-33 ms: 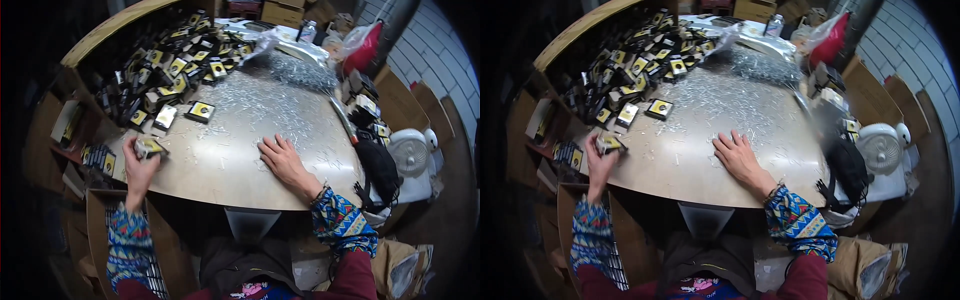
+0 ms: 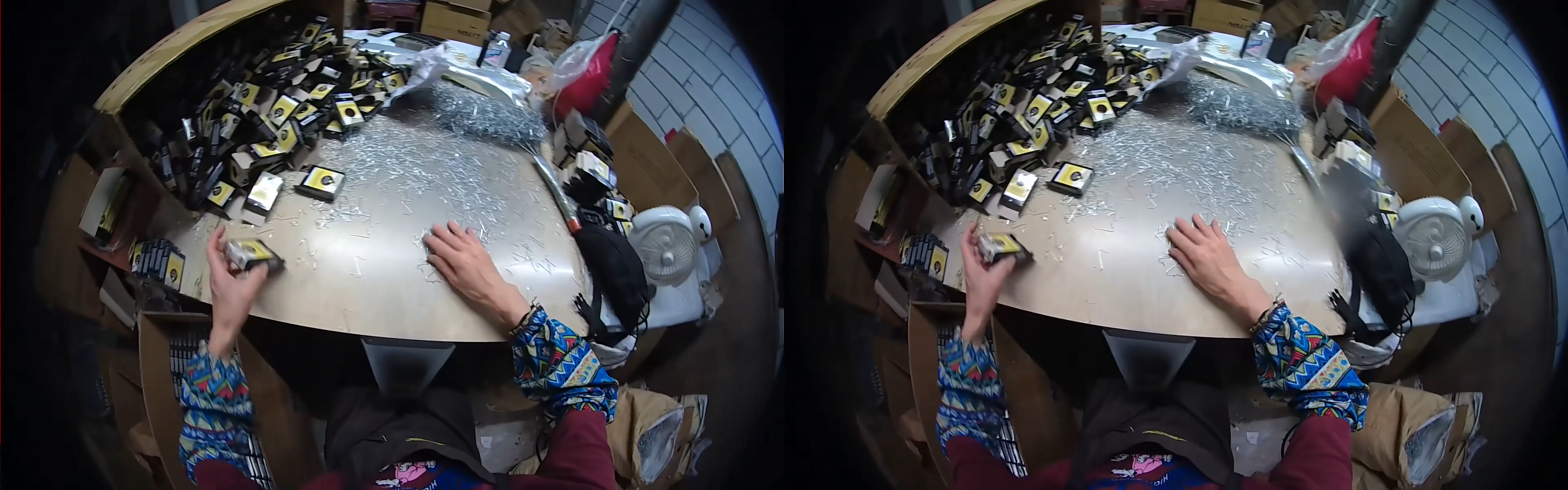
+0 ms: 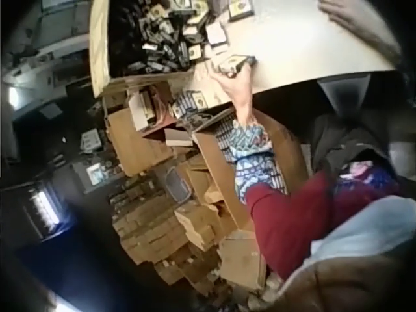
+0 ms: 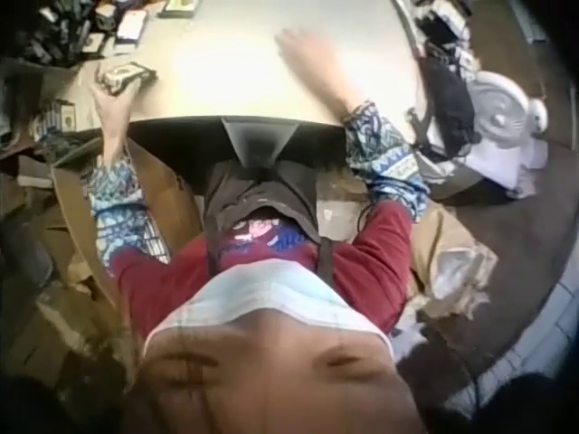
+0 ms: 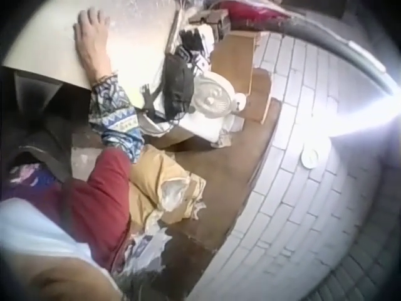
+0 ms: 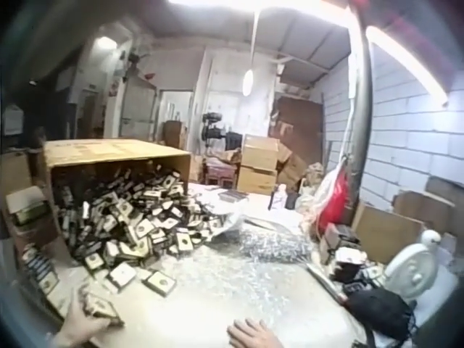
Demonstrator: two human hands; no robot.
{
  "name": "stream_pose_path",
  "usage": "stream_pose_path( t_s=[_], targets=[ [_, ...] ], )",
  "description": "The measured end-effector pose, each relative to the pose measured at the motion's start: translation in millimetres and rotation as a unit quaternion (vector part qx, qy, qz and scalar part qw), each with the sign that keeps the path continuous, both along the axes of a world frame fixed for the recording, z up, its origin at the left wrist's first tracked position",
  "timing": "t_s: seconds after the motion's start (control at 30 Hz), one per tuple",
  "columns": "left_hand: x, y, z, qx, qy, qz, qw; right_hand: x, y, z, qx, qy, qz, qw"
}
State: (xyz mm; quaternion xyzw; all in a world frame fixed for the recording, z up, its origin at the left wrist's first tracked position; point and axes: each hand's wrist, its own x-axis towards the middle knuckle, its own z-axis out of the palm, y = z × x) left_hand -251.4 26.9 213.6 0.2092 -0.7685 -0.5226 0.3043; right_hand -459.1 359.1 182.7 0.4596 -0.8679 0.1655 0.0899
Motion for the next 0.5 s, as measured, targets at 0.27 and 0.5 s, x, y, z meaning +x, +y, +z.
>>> stream_pose_path(
  t_s=[0.27, 0.5],
  targets=[
    [11, 31, 15, -0.187, -0.343, -0.129, 0.911, -19, 50, 11, -0.053, -0.111, -0.056, 0.991],
    [67, 75, -17, 0.419, -0.122, -0.139, 0.889, -30, 59, -1, -0.074, -0.245, -0.029, 0.966]
  ],
)
